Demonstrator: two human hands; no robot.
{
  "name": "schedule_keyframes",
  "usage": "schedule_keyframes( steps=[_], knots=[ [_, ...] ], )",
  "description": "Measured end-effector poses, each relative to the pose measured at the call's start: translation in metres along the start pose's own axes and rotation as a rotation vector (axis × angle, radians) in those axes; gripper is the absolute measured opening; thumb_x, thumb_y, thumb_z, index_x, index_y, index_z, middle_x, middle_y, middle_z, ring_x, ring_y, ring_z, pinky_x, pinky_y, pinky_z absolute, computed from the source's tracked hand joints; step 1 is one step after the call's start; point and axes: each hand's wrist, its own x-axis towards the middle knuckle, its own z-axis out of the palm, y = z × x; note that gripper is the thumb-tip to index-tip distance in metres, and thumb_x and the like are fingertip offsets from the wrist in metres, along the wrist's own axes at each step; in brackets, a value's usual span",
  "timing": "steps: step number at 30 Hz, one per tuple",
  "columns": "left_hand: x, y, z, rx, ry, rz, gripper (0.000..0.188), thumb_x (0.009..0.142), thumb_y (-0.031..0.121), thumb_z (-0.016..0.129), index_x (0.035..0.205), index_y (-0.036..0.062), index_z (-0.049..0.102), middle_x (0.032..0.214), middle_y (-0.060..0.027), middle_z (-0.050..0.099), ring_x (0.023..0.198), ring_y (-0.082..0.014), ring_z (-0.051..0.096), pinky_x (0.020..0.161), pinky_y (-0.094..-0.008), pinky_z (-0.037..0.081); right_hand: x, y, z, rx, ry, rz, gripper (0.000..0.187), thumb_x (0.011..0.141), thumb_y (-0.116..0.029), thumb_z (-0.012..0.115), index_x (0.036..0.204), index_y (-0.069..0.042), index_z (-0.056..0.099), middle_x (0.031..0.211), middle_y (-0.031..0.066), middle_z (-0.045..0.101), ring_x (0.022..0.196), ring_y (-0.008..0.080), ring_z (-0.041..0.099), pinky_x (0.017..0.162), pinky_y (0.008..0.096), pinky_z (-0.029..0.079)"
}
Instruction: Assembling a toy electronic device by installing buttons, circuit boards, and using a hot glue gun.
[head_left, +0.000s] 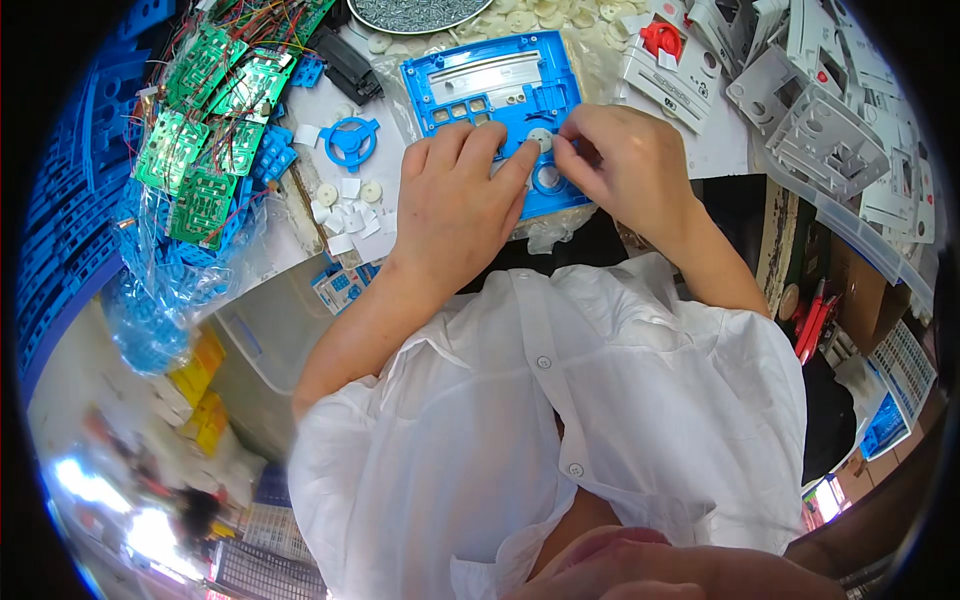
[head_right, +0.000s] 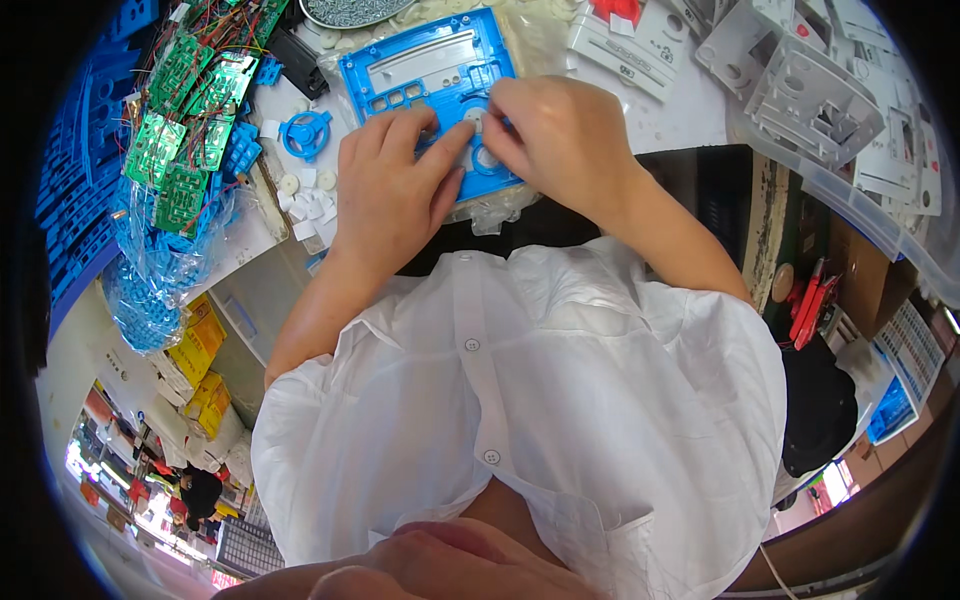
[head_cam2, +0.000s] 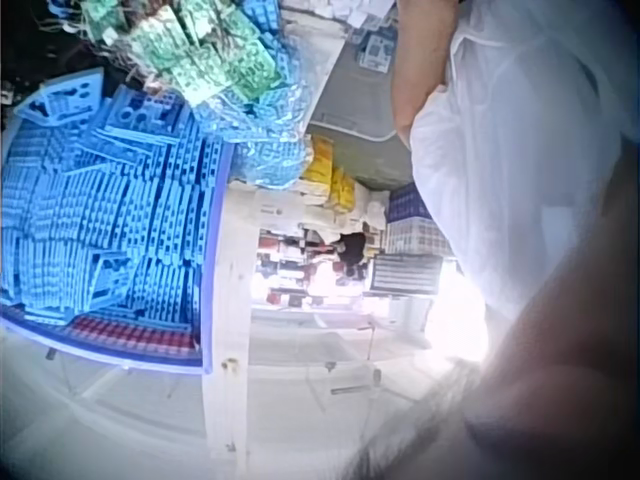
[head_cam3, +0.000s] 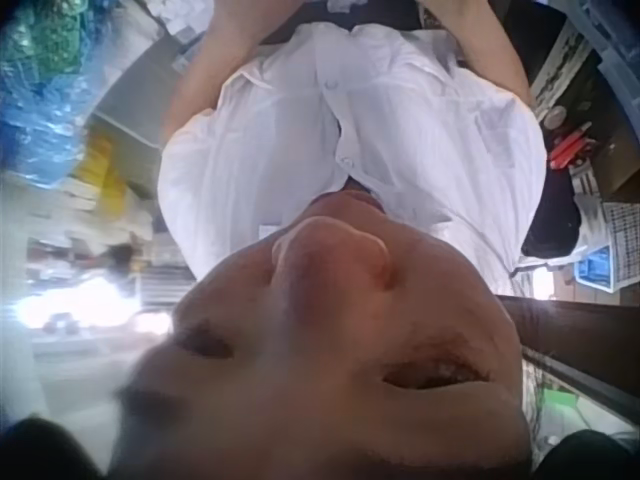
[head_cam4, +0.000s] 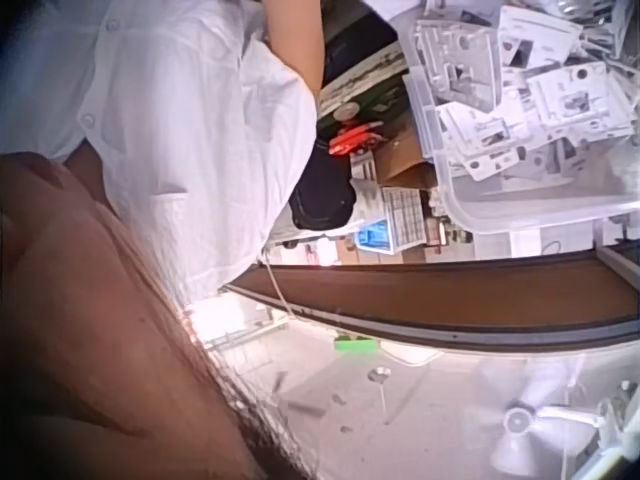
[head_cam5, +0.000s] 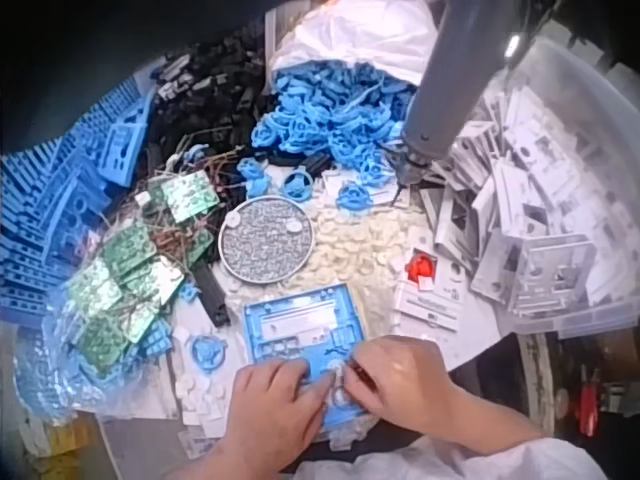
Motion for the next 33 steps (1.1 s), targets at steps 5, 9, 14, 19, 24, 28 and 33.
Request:
schedule_keyframes(
  steps=[5, 9, 14, 19, 24, 28, 33],
  knots=[
    [0.001, 0.001, -0.002, 0.009, -0.029, 0.002, 0.046, 0.078, 0.017, 0.077, 0.124, 0.0179, 0.069, 0.117, -0.0071, 0.06, 0.109, -0.0288, 0.057, 0.087, -0.0444, 0.043, -0.012, 0.004, -0.011, 0.048, 0.004, -0.18, 0.018, 0.078, -0.005, 0.079, 0.096, -0.005, 0.075, 0.08, 0.0067, 0.064, 0.072, 0.0238, 0.062, 0.061, 0.0351, 0.05],
    [0.004, 0.001, -0.004, 0.017, -0.05, 0.003, 0.047, 0.078, 0.016, 0.077, 0.124, 0.0174, 0.069, 0.117, -0.0076, 0.06, 0.109, -0.0285, 0.058, 0.085, -0.044, 0.043, -0.018, 0.009, -0.01, -0.001, -0.035, -0.216, 0.028, 0.078, -0.013, 0.079, 0.106, -0.009, 0.076, 0.087, 0.0041, 0.062, 0.077, 0.0241, 0.059, 0.065, 0.0359, 0.049],
    [0.005, 0.002, -0.004, 0.02, -0.057, 0.0, 0.047, 0.078, 0.016, 0.077, 0.125, 0.0168, 0.069, 0.116, -0.0084, 0.06, 0.108, -0.0292, 0.058, 0.086, -0.0442, 0.043, -0.015, 0.007, -0.007, -0.095, -0.097, -0.199, 0.031, 0.079, -0.017, 0.079, 0.108, -0.011, 0.076, 0.087, 0.0047, 0.059, 0.08, 0.0238, 0.059, 0.067, 0.0367, 0.05],
    [0.004, 0.002, -0.004, 0.016, -0.051, 0.001, 0.047, 0.078, 0.016, 0.077, 0.125, 0.0166, 0.069, 0.116, -0.0089, 0.06, 0.107, -0.0299, 0.058, 0.087, -0.0443, 0.044, 0.003, 0.014, -0.016, -0.144, -0.143, -0.323, 0.03, 0.078, -0.019, 0.079, 0.107, -0.012, 0.076, 0.087, 0.003, 0.06, 0.083, 0.0227, 0.06, 0.068, 0.0366, 0.05],
    [0.005, 0.002, -0.006, 0.016, -0.063, -0.007, 0.048, 0.077, 0.015, 0.078, 0.124, 0.0174, 0.07, 0.116, -0.0084, 0.06, 0.106, -0.0296, 0.058, 0.086, -0.0439, 0.044, 0.005, 0.009, -0.02, -0.188, -0.172, -0.328, 0.03, 0.076, -0.018, 0.078, 0.105, -0.012, 0.076, 0.087, 0.0022, 0.06, 0.085, 0.0223, 0.06, 0.069, 0.0371, 0.049],
    [0.008, 0.0, -0.006, -0.007, -0.077, 0.001, 0.049, 0.076, 0.014, 0.079, 0.124, 0.018, 0.07, 0.115, -0.0078, 0.06, 0.106, -0.0289, 0.058, 0.085, -0.0428, 0.044, -0.008, -0.008, -0.01, -0.2, -0.156, -0.214, 0.029, 0.075, -0.017, 0.077, 0.104, -0.01, 0.076, 0.086, 0.0024, 0.06, 0.085, 0.0225, 0.059, 0.07, 0.0365, 0.049],
    [0.008, -0.001, -0.008, 0.006, -0.085, 0.013, 0.045, 0.077, 0.015, 0.078, 0.121, 0.0174, 0.07, 0.113, -0.006, 0.06, 0.105, -0.0272, 0.058, 0.085, -0.0422, 0.045, 0.006, 0.018, -0.012, -0.124, -0.163, -0.352, 0.03, 0.074, -0.02, 0.078, 0.103, -0.013, 0.077, 0.089, 0.0016, 0.061, 0.091, 0.0222, 0.058, 0.075, 0.0359, 0.048]
  ],
)
